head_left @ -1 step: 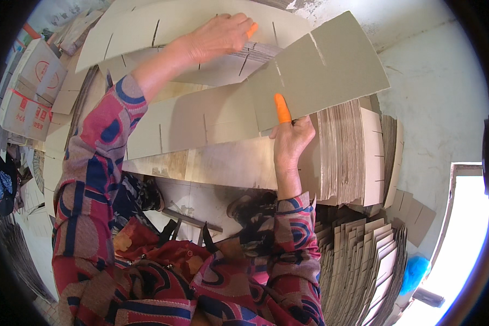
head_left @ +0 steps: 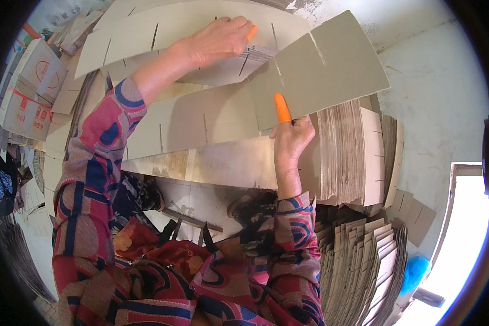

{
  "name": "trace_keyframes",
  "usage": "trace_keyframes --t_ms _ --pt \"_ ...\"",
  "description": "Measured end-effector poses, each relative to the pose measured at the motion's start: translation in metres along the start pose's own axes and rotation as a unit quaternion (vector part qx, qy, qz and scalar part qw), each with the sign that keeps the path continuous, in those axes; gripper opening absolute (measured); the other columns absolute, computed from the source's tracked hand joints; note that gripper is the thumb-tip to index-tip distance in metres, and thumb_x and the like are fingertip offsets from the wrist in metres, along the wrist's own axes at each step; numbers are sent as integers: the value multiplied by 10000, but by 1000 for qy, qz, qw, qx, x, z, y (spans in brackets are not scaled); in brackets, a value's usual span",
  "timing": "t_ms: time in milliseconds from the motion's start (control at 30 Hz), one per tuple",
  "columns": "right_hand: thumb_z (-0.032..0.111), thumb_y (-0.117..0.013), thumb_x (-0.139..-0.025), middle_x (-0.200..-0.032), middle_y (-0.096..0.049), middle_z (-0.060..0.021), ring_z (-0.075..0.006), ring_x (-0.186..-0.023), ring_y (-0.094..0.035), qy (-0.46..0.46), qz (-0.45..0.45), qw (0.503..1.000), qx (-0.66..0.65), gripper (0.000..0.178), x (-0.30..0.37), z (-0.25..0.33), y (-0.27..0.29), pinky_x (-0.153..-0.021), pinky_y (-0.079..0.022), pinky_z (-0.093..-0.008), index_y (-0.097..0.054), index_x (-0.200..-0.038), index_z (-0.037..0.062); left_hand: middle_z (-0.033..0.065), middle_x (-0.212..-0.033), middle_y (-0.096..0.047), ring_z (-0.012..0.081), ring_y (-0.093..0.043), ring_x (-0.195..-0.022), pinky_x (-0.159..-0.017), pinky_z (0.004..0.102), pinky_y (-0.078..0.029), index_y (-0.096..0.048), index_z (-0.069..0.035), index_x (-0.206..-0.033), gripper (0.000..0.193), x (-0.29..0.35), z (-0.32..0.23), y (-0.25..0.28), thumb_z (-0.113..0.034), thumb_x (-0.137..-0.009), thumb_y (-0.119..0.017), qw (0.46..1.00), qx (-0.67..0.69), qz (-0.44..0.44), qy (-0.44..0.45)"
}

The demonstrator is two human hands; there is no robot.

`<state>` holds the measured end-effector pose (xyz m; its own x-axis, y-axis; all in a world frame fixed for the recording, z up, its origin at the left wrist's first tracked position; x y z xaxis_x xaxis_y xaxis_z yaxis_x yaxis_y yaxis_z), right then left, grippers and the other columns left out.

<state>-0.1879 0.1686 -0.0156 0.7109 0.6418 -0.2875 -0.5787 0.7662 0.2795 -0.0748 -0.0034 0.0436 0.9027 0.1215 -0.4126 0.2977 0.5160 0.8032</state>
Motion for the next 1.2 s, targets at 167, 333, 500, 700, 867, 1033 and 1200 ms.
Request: trace_keyframes --t_ms 167,333,500,700,867,1033,1200 --pt "-93 -579 -794 -641 -626 -82 -87 -474 -528 -41 17 999 -26 274 3 0 -2 -441 -443 -288 -650 -1045 -10 111 -1113 -544 206 -533 -916 -672 299 -510 -599 73 -1035 374 16 -34 11 -66 -687 -603 998 -30 25 -41" --pt "-80 -600 -800 -613 -606 -85 -108 -479 -555 -36 53 998 25 203 -2 5 -4 -459 -449 -282 -635 -987 -10 117 -1084 -556 199 -527 -925 -655 280 -501 -647 70 -929 304 27 -66 24 -88 -672 -614 997 -15 26 -76" --pt "-103 -608 -784 -583 -576 -73 -118 -494 -562 83 -1 996 42 119 -7 27 11 -485 -456 -274 -581 -848 -6 138 -1058 -590 214 -523 -909 -638 281 -494 -653 87 -933 334 35 -78 27 -105 -663 -606 994 -2 37 -98" --pt "-119 -584 -773 -588 -549 -78 -115 -499 -527 54 -19 997 49 164 -5 23 12 -496 -446 -263 -481 -742 4 171 -1030 -612 248 -533 -925 -649 331 -491 -647 95 -951 379 50 -131 50 -146 -660 -613 992 90 14 -87" --pt "-69 -618 -798 -572 -497 -94 -121 -499 -488 82 -20 992 97 198 -6 15 14 -488 -422 -260 -448 -733 9 134 -1026 -618 263 -540 -931 -695 361 -485 -599 66 -1058 545 44 -83 57 -338 -713 -722 930 349 -104 52" --pt "26 -673 -836 -581 -476 -111 -135 -518 -439 52 -20 994 90 259 -3 19 10 -503 -421 -268 -436 -733 11 109 -1143 -589 258 -523 -1005 -844 377 -437 -585 15 -1070 475 15 3 13 -310 -755 -729 965 145 -141 169" --pt "-5 -670 -821 -593 -462 -109 -166 -536 -354 69 -23 993 88 248 0 14 6 -510 -402 -253 -434 -744 15 41 -1000 -603 211 -508 -983 -855 361 -417 -615 -58 -938 176 -3 35 -39 -90 -770 -658 984 80 -6 160"
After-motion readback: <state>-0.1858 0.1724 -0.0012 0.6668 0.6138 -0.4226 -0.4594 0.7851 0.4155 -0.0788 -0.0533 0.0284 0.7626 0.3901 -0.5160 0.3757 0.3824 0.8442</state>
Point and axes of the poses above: each hand's wrist, its own x-axis away from the middle knuckle, its own y-axis out of the back of the hand, z = x × y, the point moved 8 cm from there along -x, towards the middle knuckle
